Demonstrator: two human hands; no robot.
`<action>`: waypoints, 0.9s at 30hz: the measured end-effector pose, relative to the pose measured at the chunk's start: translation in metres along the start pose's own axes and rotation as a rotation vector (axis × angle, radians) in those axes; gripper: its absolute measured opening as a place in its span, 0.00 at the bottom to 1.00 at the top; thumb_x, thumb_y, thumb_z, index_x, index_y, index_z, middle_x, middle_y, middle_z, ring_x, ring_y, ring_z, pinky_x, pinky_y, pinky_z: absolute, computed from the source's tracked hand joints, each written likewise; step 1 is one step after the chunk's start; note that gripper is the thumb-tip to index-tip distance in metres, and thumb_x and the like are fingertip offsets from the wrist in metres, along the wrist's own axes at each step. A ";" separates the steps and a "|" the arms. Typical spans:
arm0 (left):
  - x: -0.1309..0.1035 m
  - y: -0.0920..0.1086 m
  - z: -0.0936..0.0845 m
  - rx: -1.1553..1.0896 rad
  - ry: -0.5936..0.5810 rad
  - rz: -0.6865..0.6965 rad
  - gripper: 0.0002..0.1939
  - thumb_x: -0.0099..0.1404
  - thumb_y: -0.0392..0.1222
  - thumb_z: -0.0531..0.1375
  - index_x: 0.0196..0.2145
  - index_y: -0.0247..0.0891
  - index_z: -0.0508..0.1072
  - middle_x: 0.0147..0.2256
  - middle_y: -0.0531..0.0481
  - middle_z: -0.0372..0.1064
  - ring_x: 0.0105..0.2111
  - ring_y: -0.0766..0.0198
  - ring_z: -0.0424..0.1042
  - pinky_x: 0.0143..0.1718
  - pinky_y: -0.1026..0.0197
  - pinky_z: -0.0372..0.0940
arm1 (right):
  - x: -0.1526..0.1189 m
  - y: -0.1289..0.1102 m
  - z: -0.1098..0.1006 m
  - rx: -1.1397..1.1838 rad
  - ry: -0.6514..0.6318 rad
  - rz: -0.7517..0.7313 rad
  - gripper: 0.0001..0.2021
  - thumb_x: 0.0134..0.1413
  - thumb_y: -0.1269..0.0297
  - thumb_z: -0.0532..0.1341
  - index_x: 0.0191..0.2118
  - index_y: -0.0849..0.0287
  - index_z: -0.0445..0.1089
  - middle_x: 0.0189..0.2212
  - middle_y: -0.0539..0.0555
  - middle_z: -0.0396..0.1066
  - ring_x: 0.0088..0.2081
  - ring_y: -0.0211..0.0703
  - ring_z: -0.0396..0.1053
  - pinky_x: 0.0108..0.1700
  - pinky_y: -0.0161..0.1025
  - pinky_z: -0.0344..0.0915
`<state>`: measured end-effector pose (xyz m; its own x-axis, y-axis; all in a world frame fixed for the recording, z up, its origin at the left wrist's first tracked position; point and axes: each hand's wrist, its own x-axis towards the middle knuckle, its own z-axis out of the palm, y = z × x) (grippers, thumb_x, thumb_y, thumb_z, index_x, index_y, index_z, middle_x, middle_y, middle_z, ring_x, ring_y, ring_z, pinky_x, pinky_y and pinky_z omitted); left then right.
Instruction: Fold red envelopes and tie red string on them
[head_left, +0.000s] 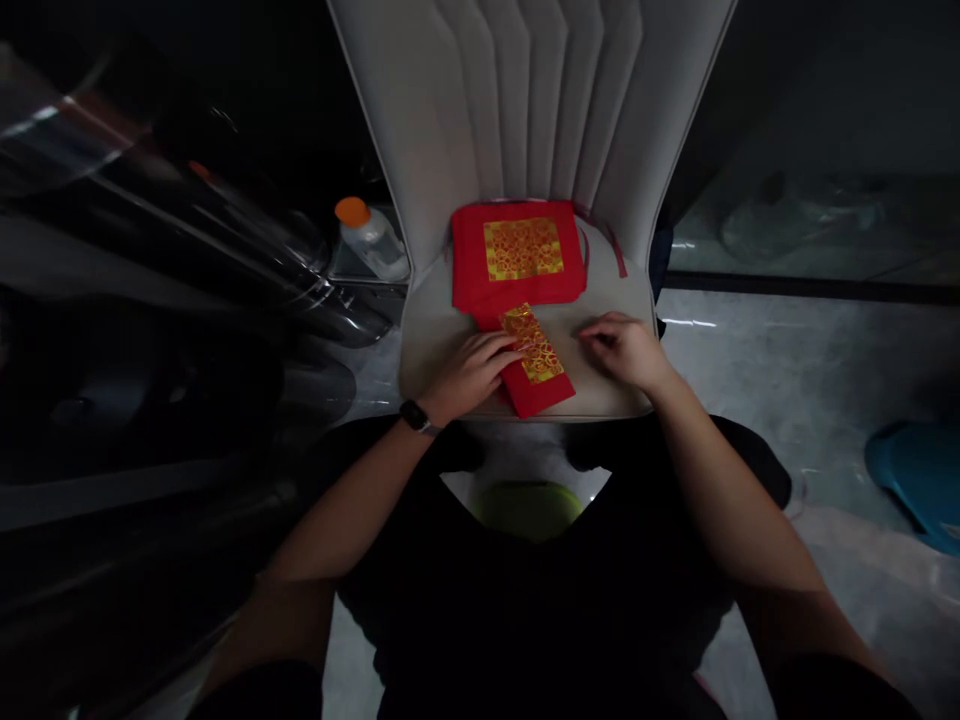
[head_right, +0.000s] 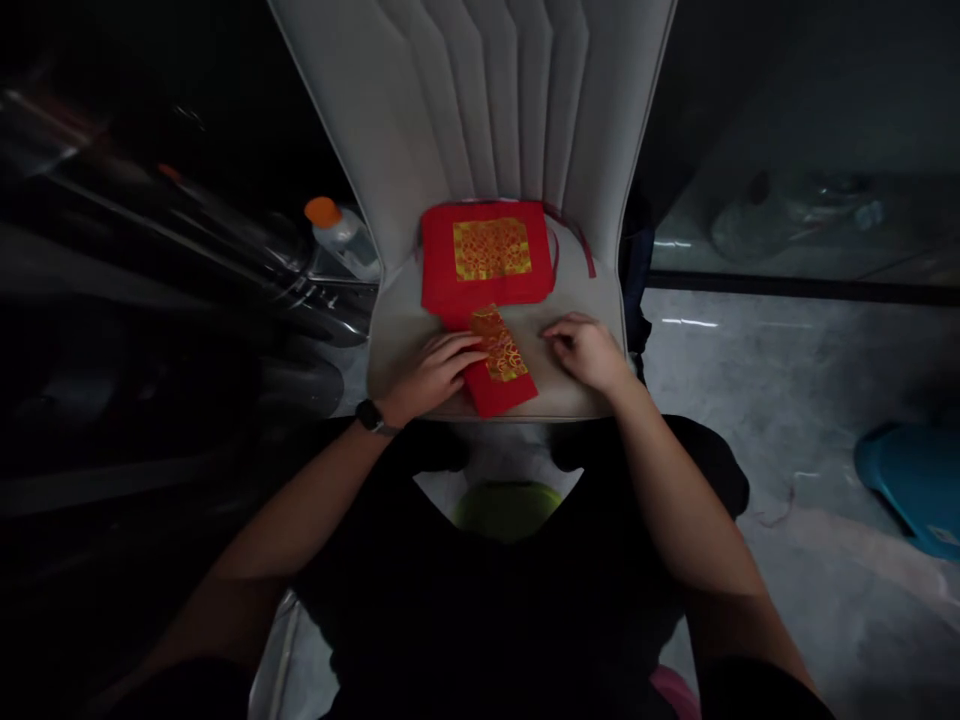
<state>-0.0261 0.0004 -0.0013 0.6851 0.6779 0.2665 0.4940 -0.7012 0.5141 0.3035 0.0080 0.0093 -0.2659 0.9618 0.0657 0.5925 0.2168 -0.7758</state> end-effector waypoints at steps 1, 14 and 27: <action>-0.004 -0.005 0.006 -0.032 -0.045 -0.003 0.30 0.66 0.21 0.58 0.63 0.38 0.76 0.65 0.38 0.73 0.69 0.49 0.69 0.70 0.36 0.68 | -0.003 0.007 0.001 -0.017 -0.039 0.015 0.09 0.62 0.63 0.65 0.44 0.52 0.84 0.44 0.58 0.81 0.44 0.53 0.76 0.53 0.51 0.71; 0.003 -0.015 0.002 -0.107 -0.091 -0.178 0.18 0.79 0.35 0.55 0.61 0.38 0.77 0.66 0.39 0.70 0.67 0.53 0.72 0.72 0.42 0.67 | 0.018 -0.035 0.026 0.460 -0.405 0.581 0.19 0.59 0.44 0.72 0.39 0.57 0.76 0.24 0.46 0.72 0.18 0.34 0.60 0.19 0.36 0.55; -0.003 -0.020 0.003 -0.213 -0.011 -0.197 0.15 0.78 0.36 0.59 0.58 0.39 0.78 0.65 0.39 0.73 0.65 0.53 0.74 0.70 0.43 0.69 | 0.008 -0.058 0.038 0.651 -0.153 0.513 0.20 0.48 0.48 0.75 0.39 0.54 0.74 0.35 0.48 0.75 0.36 0.37 0.71 0.41 0.37 0.68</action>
<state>-0.0361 0.0119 -0.0151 0.5930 0.7936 0.1362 0.4956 -0.4930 0.7151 0.2384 -0.0036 0.0312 -0.2111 0.8715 -0.4426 0.1235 -0.4254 -0.8965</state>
